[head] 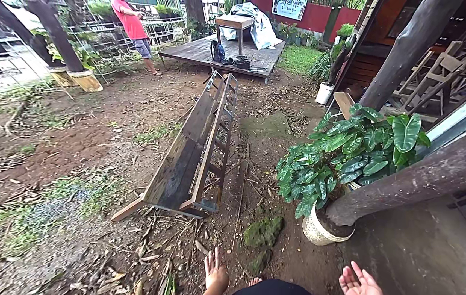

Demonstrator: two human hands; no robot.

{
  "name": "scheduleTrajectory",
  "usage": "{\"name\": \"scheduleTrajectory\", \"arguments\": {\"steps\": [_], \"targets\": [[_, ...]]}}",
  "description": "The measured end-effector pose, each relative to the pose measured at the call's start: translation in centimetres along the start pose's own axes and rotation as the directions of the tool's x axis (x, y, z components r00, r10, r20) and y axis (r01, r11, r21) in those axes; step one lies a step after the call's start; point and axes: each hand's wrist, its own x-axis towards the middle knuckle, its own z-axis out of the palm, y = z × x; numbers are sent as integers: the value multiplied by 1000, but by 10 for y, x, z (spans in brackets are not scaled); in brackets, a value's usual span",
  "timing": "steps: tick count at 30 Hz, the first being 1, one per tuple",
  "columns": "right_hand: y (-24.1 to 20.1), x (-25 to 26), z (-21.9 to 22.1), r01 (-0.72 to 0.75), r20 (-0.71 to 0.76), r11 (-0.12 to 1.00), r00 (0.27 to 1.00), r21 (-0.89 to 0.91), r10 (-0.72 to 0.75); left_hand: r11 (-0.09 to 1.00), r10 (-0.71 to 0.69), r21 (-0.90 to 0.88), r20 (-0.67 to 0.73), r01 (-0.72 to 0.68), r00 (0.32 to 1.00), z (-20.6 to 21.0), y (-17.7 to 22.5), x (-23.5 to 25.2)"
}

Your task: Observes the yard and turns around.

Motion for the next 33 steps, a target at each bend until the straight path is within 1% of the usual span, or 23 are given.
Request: {"name": "scheduleTrajectory", "arguments": {"steps": [11,17,20,33], "targets": [[3,4,5,-7,21,1000,1000,-11,7,1000,-17,-18,-2,17,1000,4,-3,-4],[2,8,-2,-14,23,1000,1000,7,14,1000,-20,-2,10,20,1000,6,0,-6],[1,10,-6,3,32,1000,999,13,-4,1000,3,-22,-4,-3,1000,6,0,-7],[4,9,-20,6,-12,998,1000,56,-5,999,21,28,10,-22,1000,4,3,-4]]}}
